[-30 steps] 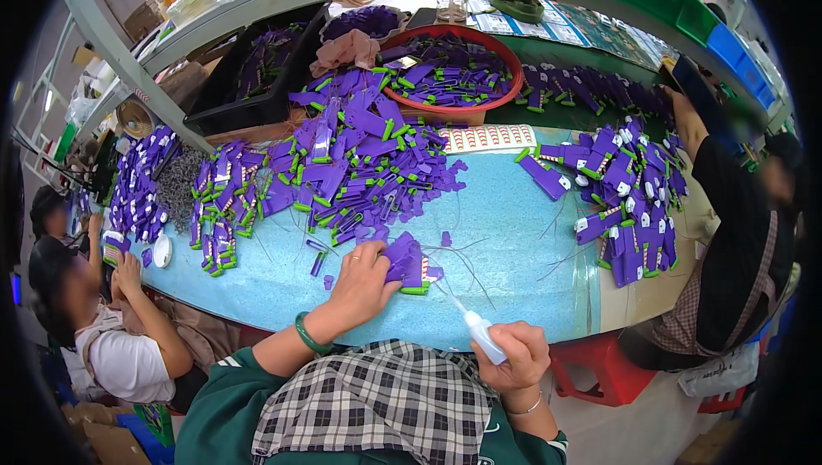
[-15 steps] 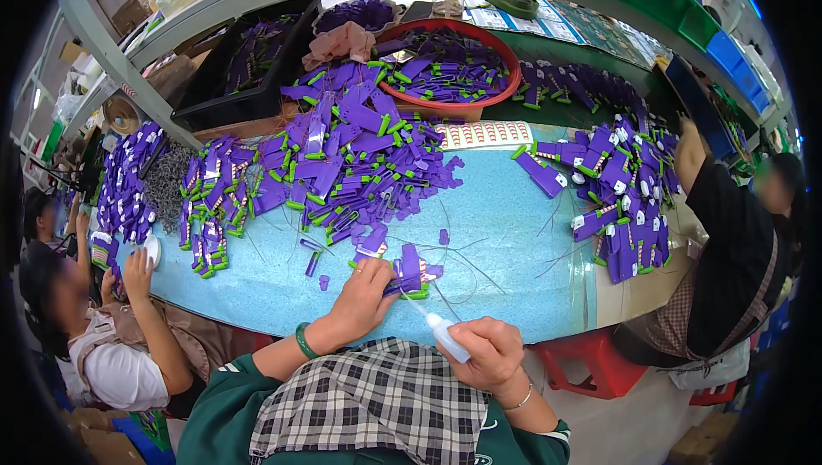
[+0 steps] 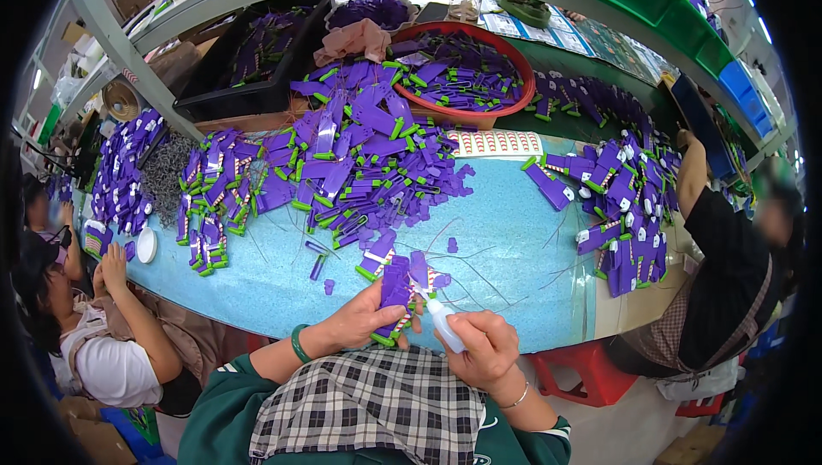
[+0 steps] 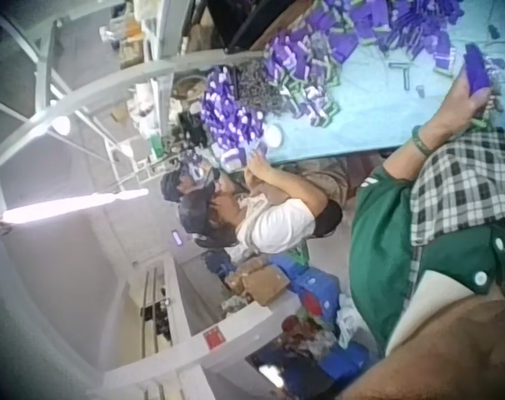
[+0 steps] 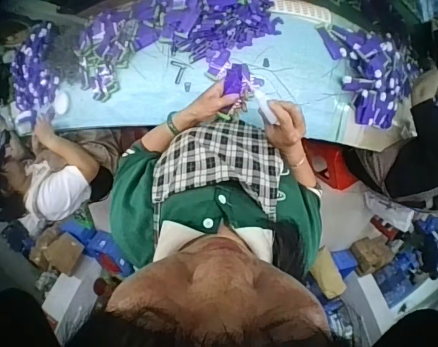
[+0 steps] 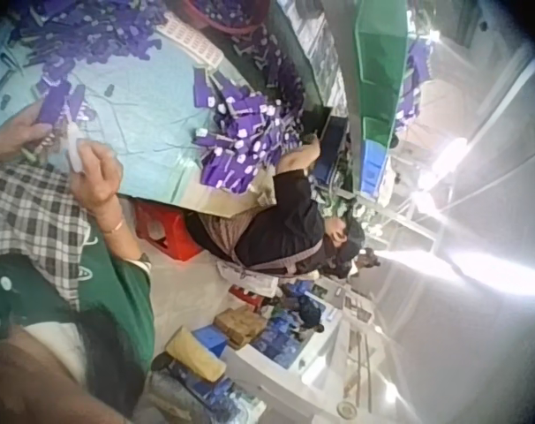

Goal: The person applies glue to small purple plastic components and attaches green plastic pieces to them. They wipe the glue bottle with a cloth and continue the repetitive assembly process at a workbench.

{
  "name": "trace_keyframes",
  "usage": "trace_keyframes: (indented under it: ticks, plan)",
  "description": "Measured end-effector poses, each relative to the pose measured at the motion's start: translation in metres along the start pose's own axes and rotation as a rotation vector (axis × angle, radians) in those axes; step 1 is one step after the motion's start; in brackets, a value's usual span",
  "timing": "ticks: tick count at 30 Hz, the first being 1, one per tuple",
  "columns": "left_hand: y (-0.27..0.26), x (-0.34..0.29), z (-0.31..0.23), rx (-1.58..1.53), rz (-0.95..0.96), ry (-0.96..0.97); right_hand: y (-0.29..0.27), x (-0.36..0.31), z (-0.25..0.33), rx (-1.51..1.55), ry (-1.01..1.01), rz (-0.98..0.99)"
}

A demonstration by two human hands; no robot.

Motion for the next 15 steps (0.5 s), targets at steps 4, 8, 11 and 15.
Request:
trace_keyframes:
  ticks: [4,8,11,15]
  plan:
    - [0.0019,0.0002,0.0023,0.015,0.037,-0.046,0.0041,0.0023,0.0007,0.018,0.012,0.012]
    - [0.0028,-0.0007,-0.0021,-0.024,0.028,-0.04,0.007,0.0036,0.0001,0.012,0.016,0.017]
    - [-0.0003,-0.0019,-0.0032,-0.063,0.025,-0.013,0.0088,0.0052,0.0003,0.007,0.015,0.021]
    - [-0.0024,-0.0008,0.0001,-0.043,0.031,-0.02,0.0089,0.0056,0.001,-0.001,0.019,0.019]
Point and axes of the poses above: each hand's wrist, its own x-axis towards the middle knuckle, its own y-axis out of the palm, z = x × y, the point moved 8 cm from there along x, towards the middle knuckle
